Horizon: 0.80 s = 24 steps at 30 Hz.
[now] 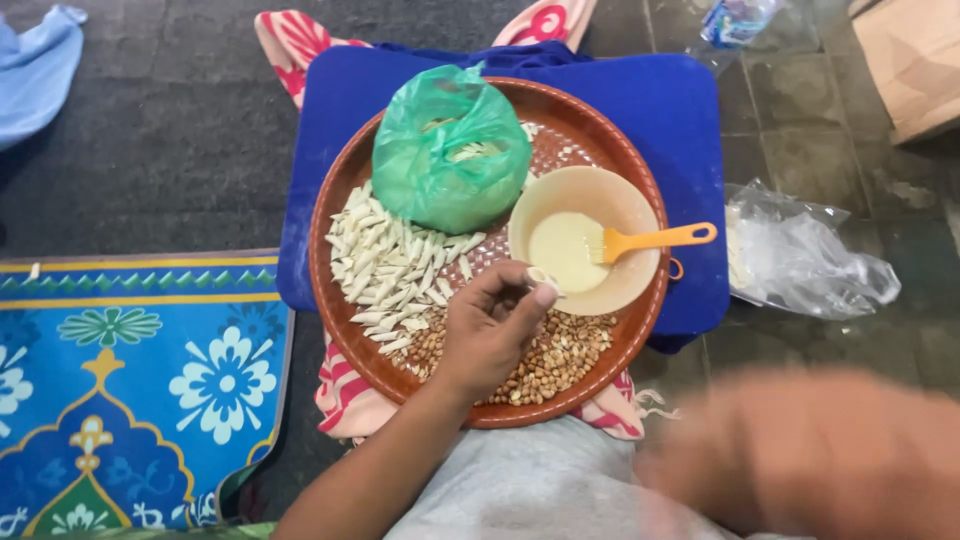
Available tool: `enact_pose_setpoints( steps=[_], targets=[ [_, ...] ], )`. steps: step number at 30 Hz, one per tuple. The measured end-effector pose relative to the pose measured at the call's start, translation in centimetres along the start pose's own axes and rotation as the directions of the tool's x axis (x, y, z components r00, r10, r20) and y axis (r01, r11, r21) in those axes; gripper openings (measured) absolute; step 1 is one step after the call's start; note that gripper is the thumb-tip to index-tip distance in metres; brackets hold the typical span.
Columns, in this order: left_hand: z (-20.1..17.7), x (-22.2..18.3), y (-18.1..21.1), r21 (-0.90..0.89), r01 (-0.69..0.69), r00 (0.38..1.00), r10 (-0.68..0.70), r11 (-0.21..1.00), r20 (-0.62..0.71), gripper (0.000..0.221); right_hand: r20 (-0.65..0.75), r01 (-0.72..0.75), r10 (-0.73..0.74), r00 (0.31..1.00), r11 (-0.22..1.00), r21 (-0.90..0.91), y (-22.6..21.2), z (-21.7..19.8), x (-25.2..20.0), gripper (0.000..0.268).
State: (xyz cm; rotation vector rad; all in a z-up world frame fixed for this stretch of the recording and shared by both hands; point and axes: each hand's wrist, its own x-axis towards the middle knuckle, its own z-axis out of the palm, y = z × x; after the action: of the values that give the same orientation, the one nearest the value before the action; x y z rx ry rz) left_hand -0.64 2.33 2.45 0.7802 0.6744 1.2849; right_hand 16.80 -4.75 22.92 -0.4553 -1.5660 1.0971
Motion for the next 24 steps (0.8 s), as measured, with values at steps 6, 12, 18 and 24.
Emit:
enact_pose_setpoints(
  steps=[6, 12, 18, 24],
  targets=[
    [0.3, 0.4, 0.6, 0.104, -0.139, 0.986, 0.127, 0.985, 0.109, 0.014, -0.349, -0.097, -0.087, 0.933, 0.874, -0.477, 12.1, -1.8, -4.2, 0.013],
    [-0.1, 0.4, 0.2, 0.164, -0.182, 0.978, 0.162, 0.969, 0.13, 0.016, -0.348, -0.209, -0.002, 0.937, 0.796, -0.568, 14.4, -1.4, -5.4, 0.018],
    [0.1, 0.2, 0.8, 0.291, -0.21, 0.974, 0.174, 0.933, 0.146, 0.012, -0.388, -0.239, 0.011, 0.922, 0.804, -0.545, 15.4, -1.3, -6.6, 0.015],
    [-0.1, -0.2, 0.7, 0.339, -0.187, 0.976, 0.136, 0.922, 0.168, 0.012, -0.438, -0.364, 0.155, 0.885, 0.819, -0.444, 15.4, -1.3, -6.6, 0.008]
  ],
)
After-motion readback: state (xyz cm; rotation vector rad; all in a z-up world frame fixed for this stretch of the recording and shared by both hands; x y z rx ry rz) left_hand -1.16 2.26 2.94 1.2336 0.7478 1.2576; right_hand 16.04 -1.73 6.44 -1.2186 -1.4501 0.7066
